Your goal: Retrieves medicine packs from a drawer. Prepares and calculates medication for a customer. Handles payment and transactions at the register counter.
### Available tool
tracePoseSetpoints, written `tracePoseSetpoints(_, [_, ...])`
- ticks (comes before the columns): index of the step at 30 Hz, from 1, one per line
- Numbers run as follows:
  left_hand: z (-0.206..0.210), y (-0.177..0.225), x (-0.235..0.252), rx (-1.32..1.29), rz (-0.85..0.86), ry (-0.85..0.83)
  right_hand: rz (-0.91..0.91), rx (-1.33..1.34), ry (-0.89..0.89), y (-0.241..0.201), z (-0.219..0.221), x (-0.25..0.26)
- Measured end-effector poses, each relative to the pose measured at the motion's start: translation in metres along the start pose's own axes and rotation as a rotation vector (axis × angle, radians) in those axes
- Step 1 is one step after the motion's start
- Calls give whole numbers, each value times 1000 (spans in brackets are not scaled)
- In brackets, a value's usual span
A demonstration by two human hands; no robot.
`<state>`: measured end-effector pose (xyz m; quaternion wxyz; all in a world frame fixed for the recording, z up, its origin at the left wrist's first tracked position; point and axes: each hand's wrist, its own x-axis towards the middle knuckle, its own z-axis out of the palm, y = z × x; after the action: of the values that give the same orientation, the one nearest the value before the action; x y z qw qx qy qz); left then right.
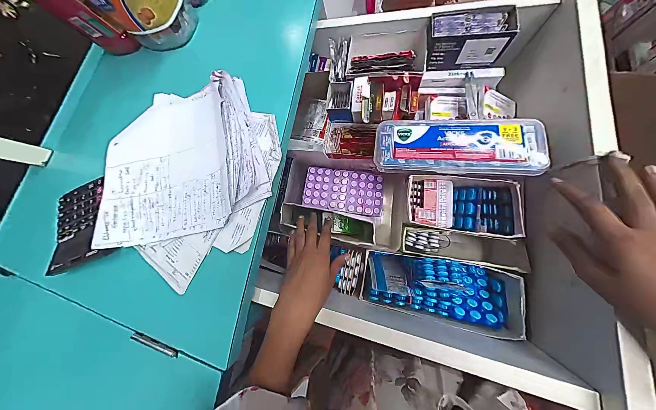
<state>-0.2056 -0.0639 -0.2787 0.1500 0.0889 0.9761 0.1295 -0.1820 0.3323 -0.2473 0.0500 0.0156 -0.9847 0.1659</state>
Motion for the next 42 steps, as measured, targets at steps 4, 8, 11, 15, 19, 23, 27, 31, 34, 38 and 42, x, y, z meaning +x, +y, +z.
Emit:
tracePoseSetpoints(4, [6, 20, 4, 61, -88, -62, 132, 192, 28, -5, 5, -12])
tracePoseSetpoints(8, [1, 32, 8, 182, -143, -161, 175, 282, 30, -5, 7, -13])
tracePoseSetpoints(11, [0, 35, 9, 205, -137, -172, 179, 345, 39, 0, 11, -15])
tracePoseSetpoints(15, [1, 36, 9, 207, -120, -144, 217, 446, 54, 3, 14, -16])
tracePoseSetpoints(19, [0, 34, 9, 218, -110, -132, 256, 592, 69, 4, 16, -15])
tracePoseSetpoints(23, [1, 35, 9, 226, -111, -146, 247, 664, 97, 6, 18, -14])
tracePoseSetpoints(27, [-3, 37, 8, 241, -129, -196, 267, 711, 103, 1, 16, -14])
tracePoseSetpoints(31, [-5, 36, 6, 186, -132, -217, 297, 709, 101, -1, 15, -15])
tracePoseSetpoints(34, [-10, 38, 0, 101, -139, -94, 278, 672, 95, -2, 14, -15])
tracePoseSetpoints(38, [-27, 25, 8, 25, -71, 304, 272, 662, 90, -2, 14, -16])
tracePoseSetpoints(42, [-42, 2, 58, 21, -138, 281, 278, 711, 100, -2, 14, -15])
